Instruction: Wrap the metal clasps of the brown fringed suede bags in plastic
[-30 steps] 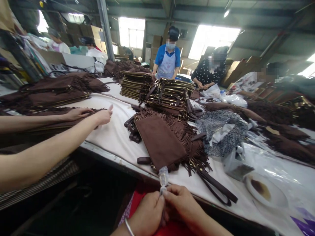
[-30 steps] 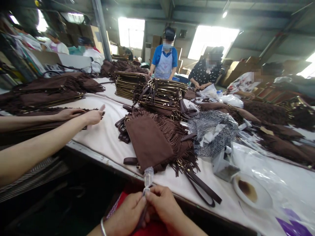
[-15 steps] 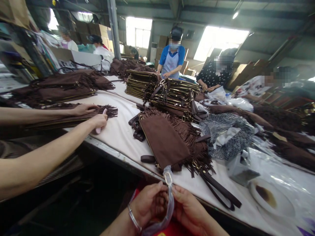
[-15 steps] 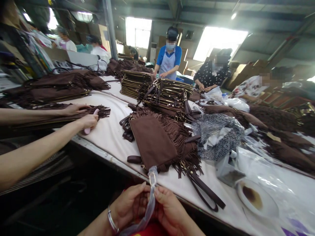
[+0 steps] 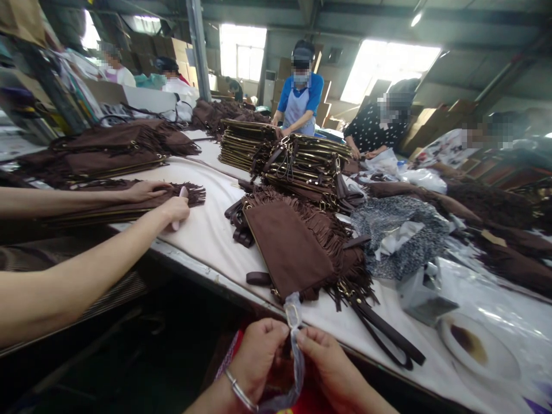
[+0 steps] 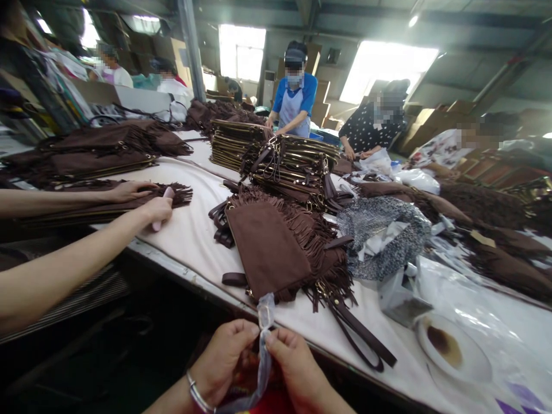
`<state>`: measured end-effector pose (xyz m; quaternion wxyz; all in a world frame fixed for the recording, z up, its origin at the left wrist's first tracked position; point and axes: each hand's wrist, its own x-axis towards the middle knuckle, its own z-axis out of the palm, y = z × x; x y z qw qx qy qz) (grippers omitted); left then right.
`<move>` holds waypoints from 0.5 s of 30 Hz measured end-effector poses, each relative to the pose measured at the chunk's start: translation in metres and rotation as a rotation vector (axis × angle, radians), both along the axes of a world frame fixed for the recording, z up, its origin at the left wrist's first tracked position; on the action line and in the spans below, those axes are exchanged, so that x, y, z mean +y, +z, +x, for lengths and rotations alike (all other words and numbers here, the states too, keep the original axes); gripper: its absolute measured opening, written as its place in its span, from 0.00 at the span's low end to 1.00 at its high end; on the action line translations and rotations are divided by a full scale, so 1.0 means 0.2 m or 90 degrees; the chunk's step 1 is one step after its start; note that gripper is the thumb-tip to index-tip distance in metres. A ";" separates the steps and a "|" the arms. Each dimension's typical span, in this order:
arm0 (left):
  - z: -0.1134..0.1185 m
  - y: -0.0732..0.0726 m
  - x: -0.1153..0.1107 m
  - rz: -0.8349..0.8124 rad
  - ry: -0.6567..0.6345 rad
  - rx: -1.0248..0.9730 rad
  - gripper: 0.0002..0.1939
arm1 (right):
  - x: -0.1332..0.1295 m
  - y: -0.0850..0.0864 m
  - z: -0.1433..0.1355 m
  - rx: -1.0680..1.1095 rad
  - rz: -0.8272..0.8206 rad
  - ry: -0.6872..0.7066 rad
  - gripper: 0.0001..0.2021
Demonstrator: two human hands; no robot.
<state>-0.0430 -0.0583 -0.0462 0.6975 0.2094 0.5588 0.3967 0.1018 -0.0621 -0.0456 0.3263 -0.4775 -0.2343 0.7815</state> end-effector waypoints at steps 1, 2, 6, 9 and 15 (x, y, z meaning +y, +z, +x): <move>0.00 0.02 0.00 0.007 -0.005 0.042 0.08 | 0.00 0.00 0.00 -0.046 0.014 0.005 0.20; 0.00 0.03 0.01 0.020 -0.012 0.078 0.07 | 0.01 0.00 0.00 -0.093 0.032 0.013 0.21; 0.01 0.07 0.01 0.112 -0.058 0.220 0.08 | 0.03 0.01 0.00 -0.259 0.119 0.037 0.23; 0.01 0.08 -0.01 0.193 -0.097 0.380 0.09 | 0.03 0.00 -0.01 -0.347 0.163 0.038 0.21; 0.00 0.07 -0.04 0.465 -0.194 0.645 0.12 | 0.02 0.02 -0.01 -0.528 0.301 0.088 0.12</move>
